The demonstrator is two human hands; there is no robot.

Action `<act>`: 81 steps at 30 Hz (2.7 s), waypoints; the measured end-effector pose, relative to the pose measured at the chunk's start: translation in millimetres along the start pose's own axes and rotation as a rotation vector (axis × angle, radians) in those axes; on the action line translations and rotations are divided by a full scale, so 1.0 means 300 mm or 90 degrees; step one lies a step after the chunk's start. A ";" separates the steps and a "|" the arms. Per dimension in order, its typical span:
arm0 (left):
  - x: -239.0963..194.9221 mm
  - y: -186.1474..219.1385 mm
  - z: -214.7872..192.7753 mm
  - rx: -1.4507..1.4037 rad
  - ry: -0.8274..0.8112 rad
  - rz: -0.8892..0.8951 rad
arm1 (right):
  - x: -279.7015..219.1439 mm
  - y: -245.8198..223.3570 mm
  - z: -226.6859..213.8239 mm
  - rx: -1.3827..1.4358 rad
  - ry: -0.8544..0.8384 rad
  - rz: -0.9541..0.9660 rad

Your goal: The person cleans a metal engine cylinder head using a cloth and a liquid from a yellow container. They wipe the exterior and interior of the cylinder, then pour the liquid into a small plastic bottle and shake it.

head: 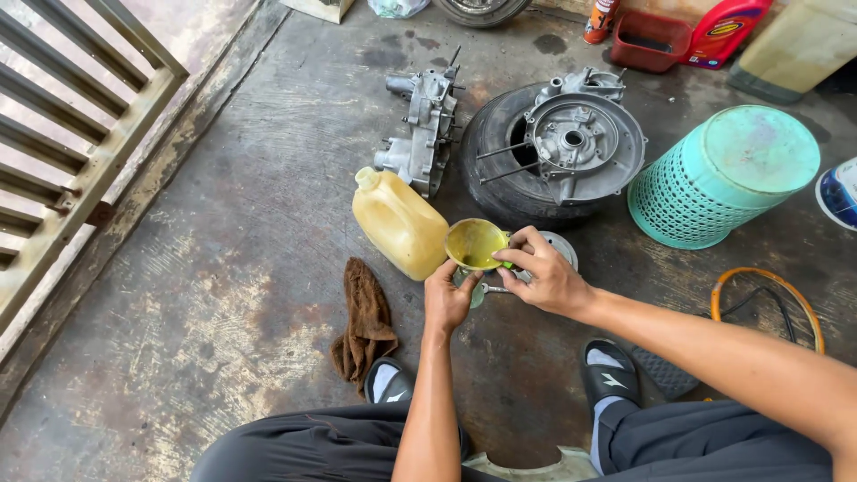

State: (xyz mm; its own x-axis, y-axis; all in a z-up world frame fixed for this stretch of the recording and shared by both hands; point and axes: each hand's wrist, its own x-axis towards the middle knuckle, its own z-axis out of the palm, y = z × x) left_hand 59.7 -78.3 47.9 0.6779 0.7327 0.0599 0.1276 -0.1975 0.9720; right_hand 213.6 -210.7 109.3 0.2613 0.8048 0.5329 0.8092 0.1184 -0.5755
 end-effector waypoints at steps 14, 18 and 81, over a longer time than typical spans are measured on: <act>0.042 0.047 0.123 0.044 -0.036 -0.005 | 0.032 0.002 -0.113 -0.032 0.094 -0.018; 0.044 0.123 0.138 0.018 -0.026 0.011 | 0.021 0.026 -0.131 -0.047 0.108 -0.019; -0.005 0.217 0.159 0.044 -0.048 0.078 | 0.222 -0.110 -0.349 0.040 -0.386 -0.015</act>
State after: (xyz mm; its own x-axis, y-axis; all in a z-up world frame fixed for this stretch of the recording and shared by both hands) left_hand 101.4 -123.3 100.3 0.7431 0.6505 0.1568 0.0887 -0.3281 0.9405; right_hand 259.2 -221.8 228.7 -0.1178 0.9871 0.1080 0.7736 0.1594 -0.6133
